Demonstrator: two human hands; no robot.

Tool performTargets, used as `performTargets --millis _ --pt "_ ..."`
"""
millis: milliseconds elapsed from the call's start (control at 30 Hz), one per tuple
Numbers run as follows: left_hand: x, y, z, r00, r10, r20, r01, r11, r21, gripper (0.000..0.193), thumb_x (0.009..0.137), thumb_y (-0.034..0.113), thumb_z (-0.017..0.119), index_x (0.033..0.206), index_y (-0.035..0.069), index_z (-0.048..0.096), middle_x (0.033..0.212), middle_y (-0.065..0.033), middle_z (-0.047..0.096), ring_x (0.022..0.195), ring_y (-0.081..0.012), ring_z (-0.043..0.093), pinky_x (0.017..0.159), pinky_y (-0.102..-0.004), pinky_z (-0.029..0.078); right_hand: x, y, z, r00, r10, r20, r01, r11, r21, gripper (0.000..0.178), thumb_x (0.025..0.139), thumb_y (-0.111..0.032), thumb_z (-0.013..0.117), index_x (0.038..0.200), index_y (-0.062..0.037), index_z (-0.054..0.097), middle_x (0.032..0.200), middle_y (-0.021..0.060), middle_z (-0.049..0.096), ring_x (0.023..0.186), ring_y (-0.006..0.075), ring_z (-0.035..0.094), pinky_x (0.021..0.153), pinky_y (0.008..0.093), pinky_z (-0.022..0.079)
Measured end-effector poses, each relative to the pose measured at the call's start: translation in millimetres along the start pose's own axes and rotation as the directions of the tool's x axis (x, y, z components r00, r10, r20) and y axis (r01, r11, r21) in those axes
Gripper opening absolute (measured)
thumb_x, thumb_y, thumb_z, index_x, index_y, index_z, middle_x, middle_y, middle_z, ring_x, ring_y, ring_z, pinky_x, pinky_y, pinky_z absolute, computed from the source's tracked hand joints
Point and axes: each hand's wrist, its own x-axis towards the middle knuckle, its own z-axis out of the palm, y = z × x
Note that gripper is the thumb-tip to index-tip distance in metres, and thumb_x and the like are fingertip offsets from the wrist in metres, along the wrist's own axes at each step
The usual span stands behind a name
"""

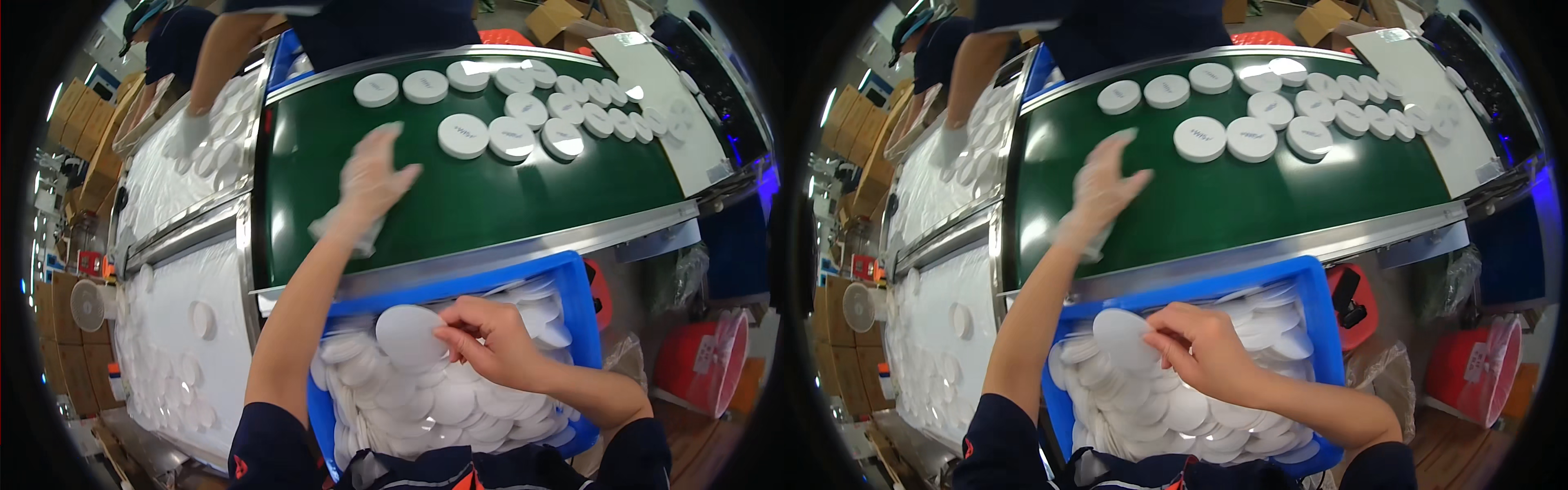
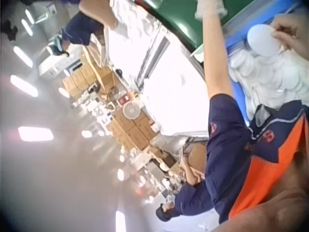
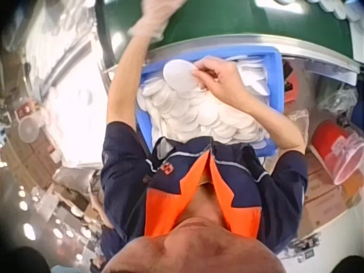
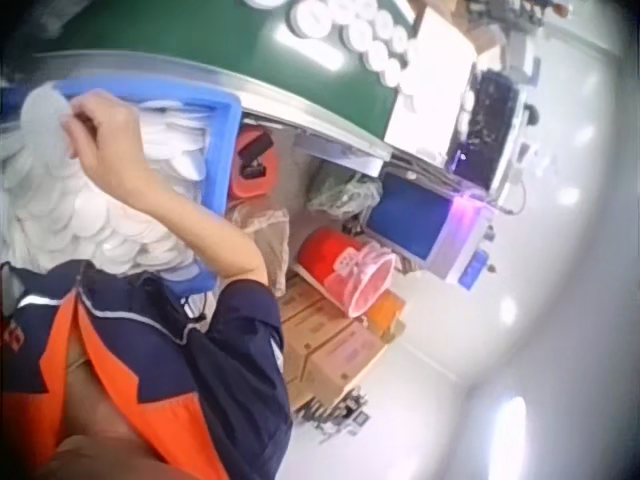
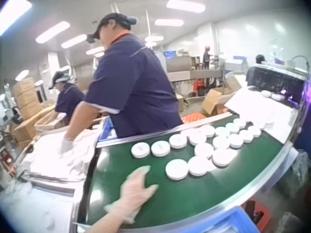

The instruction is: The person sorts plastic lids by hand, taking them from a storage bin and placing them onto a conveyor belt.

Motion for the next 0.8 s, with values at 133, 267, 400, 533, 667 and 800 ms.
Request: performTargets --millis 133,267,400,533,667,800 --pt "65 53 65 0.966 0.255 0.041 -0.253 0.966 -0.050 0.069 0.067 0.037 0.069 0.122 0.005 0.043 0.120 -0.0195 0.048 0.110 -0.0324 0.048 0.093 -0.0392 0.039 3 1 -16 0.959 0.122 -0.255 -0.068 0.975 0.210 0.007 0.086 -0.005 0.055 0.090 0.0005 0.053 0.071 0.0033 0.057 0.057 0.0060 0.055 0.048 0.0205 0.044" --pt "51 80 35 0.859 -0.326 0.395 0.498 0.711 -0.497 0.047 0.084 0.037 0.052 0.115 0.002 0.049 0.108 -0.0149 0.057 0.097 -0.0263 0.055 0.086 -0.0365 0.043 19 0 -56 0.852 0.074 -0.519 0.051 0.973 0.223 0.010 0.087 -0.008 0.054 0.082 0.0001 0.053 0.066 0.0042 0.057 0.054 0.0072 0.056 0.047 0.0198 0.044" --pt "-16 120 -31 0.746 -0.270 0.609 0.612 -0.082 -0.786 0.043 0.094 0.037 0.035 0.108 0.000 0.055 0.103 -0.0081 0.059 0.099 -0.0177 0.055 0.089 -0.0306 0.043 26 4 -67 0.825 0.064 -0.562 0.011 0.991 0.130 0.014 0.085 -0.010 0.057 0.075 -0.0004 0.054 0.059 0.0031 0.055 0.052 0.0073 0.055 0.043 0.0202 0.041" --pt "-52 154 -75 0.599 -0.486 0.637 0.528 -0.358 -0.770 0.036 0.091 0.030 0.047 0.106 -0.001 0.054 0.101 -0.0096 0.059 0.089 -0.0168 0.059 0.075 -0.0279 0.049 23 -2 -39 0.911 -0.282 -0.300 0.079 0.835 -0.545 0.017 0.077 -0.012 0.061 0.067 -0.0016 0.053 0.058 0.0124 0.054 0.051 0.0227 0.055 0.045 0.0332 0.040" --pt "-87 122 -84 0.714 -0.586 0.383 0.613 0.259 -0.747 0.026 0.070 0.007 0.072 0.093 0.003 0.059 0.086 -0.0029 0.059 0.078 -0.0109 0.056 0.070 -0.0251 0.047 8 1 -22 0.899 -0.435 0.050 0.305 0.541 -0.784 0.023 0.075 -0.019 0.065 0.067 -0.0033 0.052 0.056 0.0088 0.052 0.046 0.0250 0.051 0.043 0.0342 0.040" --pt "-119 33 -129 0.668 -0.737 0.106 0.487 0.325 -0.810 0.027 0.082 0.026 0.056 0.095 0.003 0.061 0.087 -0.0066 0.061 0.078 -0.0158 0.059 0.068 -0.0266 0.049 -30 12 -16 0.847 -0.045 0.530 0.466 0.541 -0.700 0.026 0.072 -0.026 0.067 0.074 -0.0039 0.054 0.070 0.0099 0.055 0.066 0.0262 0.057 0.049 0.0348 0.044"
